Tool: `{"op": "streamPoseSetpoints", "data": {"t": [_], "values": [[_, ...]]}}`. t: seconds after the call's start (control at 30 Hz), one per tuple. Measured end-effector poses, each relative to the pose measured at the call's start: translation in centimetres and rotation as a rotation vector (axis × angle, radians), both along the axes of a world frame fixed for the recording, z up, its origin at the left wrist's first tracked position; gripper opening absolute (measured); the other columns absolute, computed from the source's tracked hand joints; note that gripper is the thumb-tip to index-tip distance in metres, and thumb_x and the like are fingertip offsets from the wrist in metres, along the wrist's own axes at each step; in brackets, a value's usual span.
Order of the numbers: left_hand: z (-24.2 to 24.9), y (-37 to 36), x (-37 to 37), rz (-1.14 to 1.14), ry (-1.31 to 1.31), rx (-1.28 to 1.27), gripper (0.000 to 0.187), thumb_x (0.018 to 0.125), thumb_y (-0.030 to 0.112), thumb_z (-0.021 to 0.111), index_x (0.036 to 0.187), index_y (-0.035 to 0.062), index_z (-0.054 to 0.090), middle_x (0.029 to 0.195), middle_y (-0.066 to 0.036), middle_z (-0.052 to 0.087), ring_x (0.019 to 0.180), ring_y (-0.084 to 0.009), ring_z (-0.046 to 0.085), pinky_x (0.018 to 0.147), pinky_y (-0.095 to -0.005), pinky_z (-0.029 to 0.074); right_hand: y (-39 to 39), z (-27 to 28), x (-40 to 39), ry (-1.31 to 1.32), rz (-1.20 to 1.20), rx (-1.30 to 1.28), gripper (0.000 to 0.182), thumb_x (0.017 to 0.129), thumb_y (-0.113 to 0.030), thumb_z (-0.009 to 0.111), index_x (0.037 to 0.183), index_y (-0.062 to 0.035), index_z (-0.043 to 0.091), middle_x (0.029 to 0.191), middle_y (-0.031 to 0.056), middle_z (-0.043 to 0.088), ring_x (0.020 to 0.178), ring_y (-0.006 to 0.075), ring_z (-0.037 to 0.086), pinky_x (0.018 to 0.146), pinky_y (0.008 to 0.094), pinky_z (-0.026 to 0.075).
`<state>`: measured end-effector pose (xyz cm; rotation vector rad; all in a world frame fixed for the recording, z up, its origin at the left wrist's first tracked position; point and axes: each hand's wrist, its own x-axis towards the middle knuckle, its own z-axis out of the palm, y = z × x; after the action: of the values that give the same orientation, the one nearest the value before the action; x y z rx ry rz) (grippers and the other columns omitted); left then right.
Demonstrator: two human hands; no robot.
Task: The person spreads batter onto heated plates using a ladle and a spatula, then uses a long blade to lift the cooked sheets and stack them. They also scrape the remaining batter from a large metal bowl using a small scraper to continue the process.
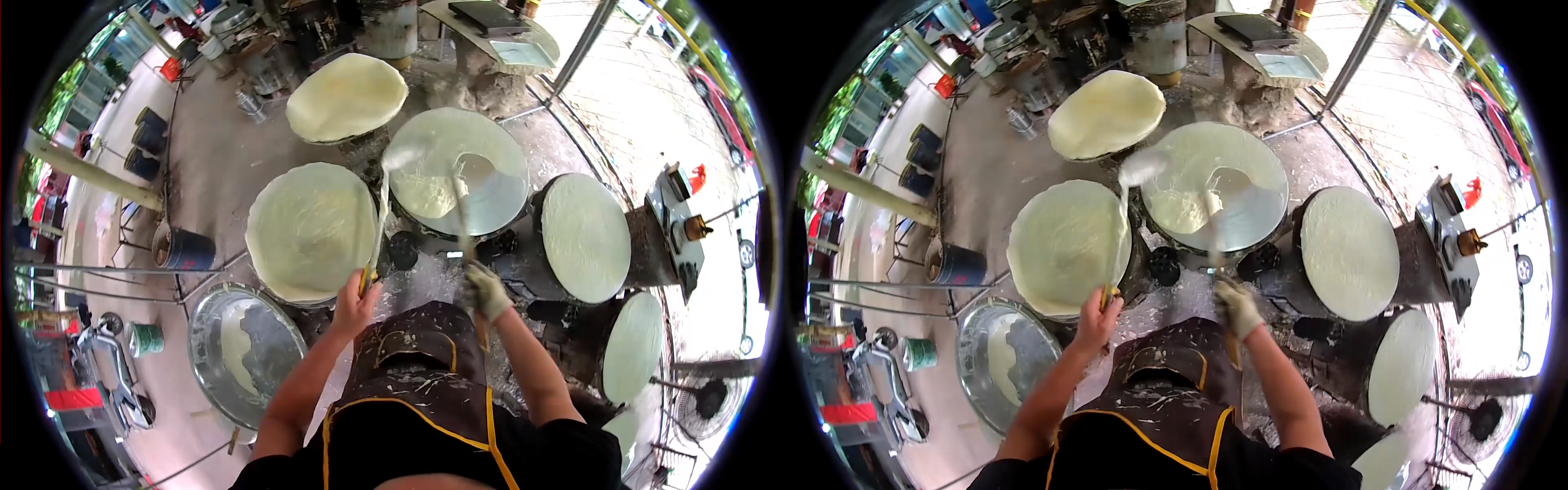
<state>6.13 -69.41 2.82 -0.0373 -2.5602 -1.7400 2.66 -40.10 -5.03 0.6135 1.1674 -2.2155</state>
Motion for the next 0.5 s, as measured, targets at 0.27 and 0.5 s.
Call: {"op": "streamPoseSetpoints", "data": {"t": [0.27, 0.5], "values": [[7.4, -8.6, 3.0, 0.01, -0.265, 0.75, 0.008, 0.09, 0.009, 0.048, 0.096, 0.0039, 0.046, 0.054, 0.002, 0.038, 0.036, -0.0057, 0.032, 0.036, -0.0221, 0.029, -15.3, -6.3, -2.3, 0.237, -0.311, 0.53, 0.023, 0.087, -0.02, 0.054, 0.106, -0.0075, 0.058, 0.056, 0.0003, 0.05, 0.043, 0.01, 0.045, 0.037, 0.0245, 0.034], [3.6, -14.9, 8.6, -0.046, -0.287, 1.013, 0.02, 0.095, 0.017, 0.042, 0.112, 0.0083, 0.044, 0.056, -0.002, 0.037, 0.031, -0.0092, 0.031, 0.031, -0.0261, 0.03, -19.6, -9.7, -2.7, 0.487, -0.104, 1.198, 0.033, 0.087, -0.021, 0.053, 0.113, -0.0001, 0.056, 0.091, 0.0116, 0.064, 0.08, 0.0182, 0.058, 0.07, 0.0294, 0.046]]}}
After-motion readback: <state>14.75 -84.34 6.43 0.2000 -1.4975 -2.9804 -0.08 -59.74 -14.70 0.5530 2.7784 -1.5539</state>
